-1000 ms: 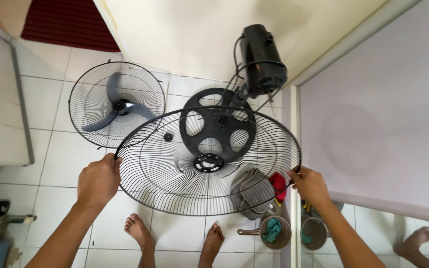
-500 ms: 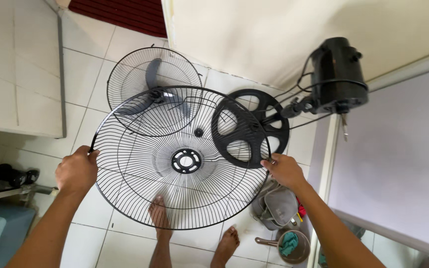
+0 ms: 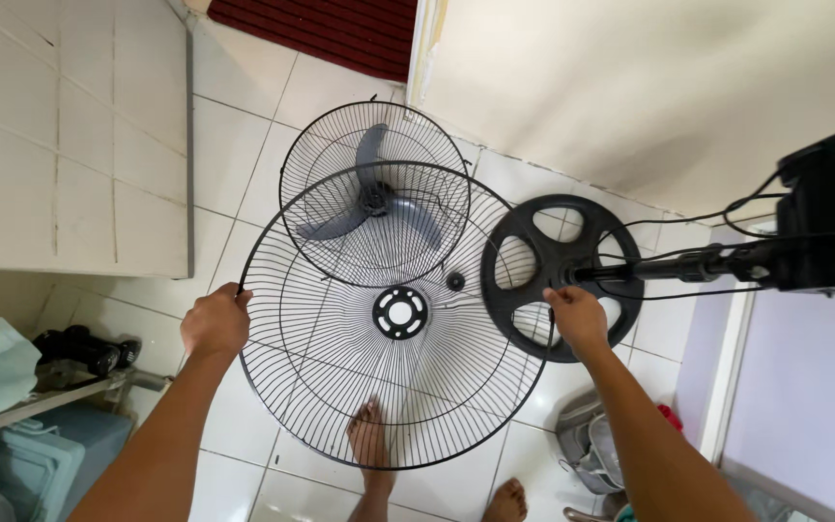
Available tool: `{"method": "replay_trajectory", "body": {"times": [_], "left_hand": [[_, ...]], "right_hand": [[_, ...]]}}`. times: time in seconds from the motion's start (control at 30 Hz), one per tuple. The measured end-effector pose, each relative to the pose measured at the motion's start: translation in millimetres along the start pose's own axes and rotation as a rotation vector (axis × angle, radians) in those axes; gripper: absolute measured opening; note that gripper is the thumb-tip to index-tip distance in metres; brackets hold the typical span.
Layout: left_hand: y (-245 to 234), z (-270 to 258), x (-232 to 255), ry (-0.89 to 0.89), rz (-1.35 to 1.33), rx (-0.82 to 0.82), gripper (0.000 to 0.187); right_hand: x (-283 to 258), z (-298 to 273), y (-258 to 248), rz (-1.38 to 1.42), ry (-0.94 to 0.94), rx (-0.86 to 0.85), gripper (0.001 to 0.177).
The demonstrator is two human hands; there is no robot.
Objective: The person wipes the fan blades with a red cloth, then uses pliers and a screwdriver to loosen and remove the fan blade hub. They detach the front grille and remove the motor housing from the stand, leaving the components separated.
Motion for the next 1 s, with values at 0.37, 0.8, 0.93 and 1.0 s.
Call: {"method": "replay_trajectory", "body": {"times": [0.37,0.8,0.93,1.0], "left_hand": [[-8,76,29,0.009,-0.063,-0.009,0.036],[68,201,73,0.023,-0.223,-0.018,0.060],[84,230,85,0.016,-0.183,-0.035,0.058],[90,240,95,-0.001,-0.173,-0.079,0.052]], "right_hand": [[-31,87,44,0.357,-0.134,0.005,0.042],[-71,233,101,0.277,-0.168,-0.049,0.049],[-70,283,134,0.315,-0.114,-0.098,0.057],[-67,305,145,0.353,-0.105,-0.115,0.061]]}}
Point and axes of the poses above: each hand's wrist, its own z-axis towards the middle knuckle, its own y-axis out of the palm, x = y × z, the point moved 2 cm from there along z, towards the middle knuckle
